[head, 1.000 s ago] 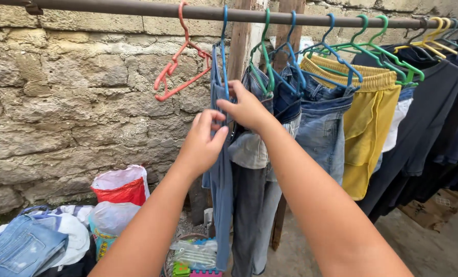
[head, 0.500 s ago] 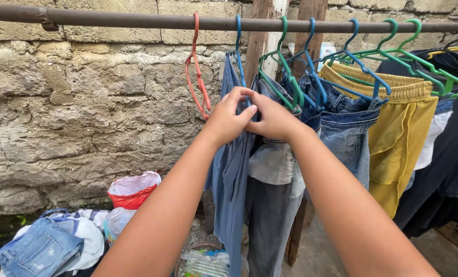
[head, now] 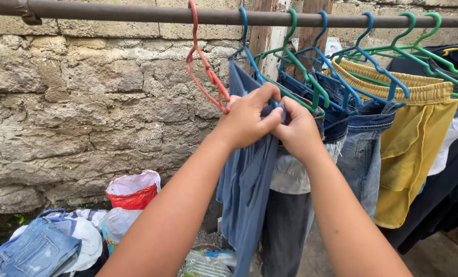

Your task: Taking clothes off hangers from a laundry line and organizing them into piles.

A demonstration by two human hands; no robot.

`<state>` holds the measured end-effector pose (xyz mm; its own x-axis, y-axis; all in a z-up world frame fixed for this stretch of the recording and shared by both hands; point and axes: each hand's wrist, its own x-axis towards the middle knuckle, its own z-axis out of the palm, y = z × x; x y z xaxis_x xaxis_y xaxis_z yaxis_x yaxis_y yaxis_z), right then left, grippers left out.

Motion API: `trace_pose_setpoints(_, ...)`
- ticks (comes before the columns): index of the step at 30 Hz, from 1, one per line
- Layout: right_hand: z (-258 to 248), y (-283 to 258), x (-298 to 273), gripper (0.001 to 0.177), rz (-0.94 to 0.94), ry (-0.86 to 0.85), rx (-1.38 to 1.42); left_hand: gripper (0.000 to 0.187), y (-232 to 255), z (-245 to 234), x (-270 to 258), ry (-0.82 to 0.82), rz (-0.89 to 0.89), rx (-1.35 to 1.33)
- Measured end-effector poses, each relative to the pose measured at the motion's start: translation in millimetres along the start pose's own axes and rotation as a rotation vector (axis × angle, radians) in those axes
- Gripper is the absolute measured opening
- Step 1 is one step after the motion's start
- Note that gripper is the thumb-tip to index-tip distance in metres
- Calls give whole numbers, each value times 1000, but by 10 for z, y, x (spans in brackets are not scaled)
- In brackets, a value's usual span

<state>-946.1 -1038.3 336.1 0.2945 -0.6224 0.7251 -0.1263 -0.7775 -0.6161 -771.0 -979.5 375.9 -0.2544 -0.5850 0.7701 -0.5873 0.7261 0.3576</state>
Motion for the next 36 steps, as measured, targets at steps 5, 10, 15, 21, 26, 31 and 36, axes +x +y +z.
trace_pose_setpoints(5,-264,-437,-88,15,268,-201,423,31,46,27,-26,111,111,-26)
trace_pose_setpoints(10,-393,-283,-234,16,161,-234,51,31,4,99,-7,91,13,-120)
trace_pose_setpoints(15,-24,-354,-707,29,-174,-230,-649,36,302,-64,129,136,90,-218)
trace_pose_setpoints(21,295,89,-1234,22,35,-293,-643,52,241,-101,184,292,90,-444)
trace_pose_setpoints(26,228,-37,-1385,18,60,-120,-436,45,-769,494,-237,393,14,22)
trace_pose_setpoints(31,37,-99,-1527,18,172,-179,82,65,-1276,794,-476,356,-428,151)
trace_pose_setpoints(36,62,-44,-1684,35,240,-93,94,46,-1251,824,-373,208,-521,19)
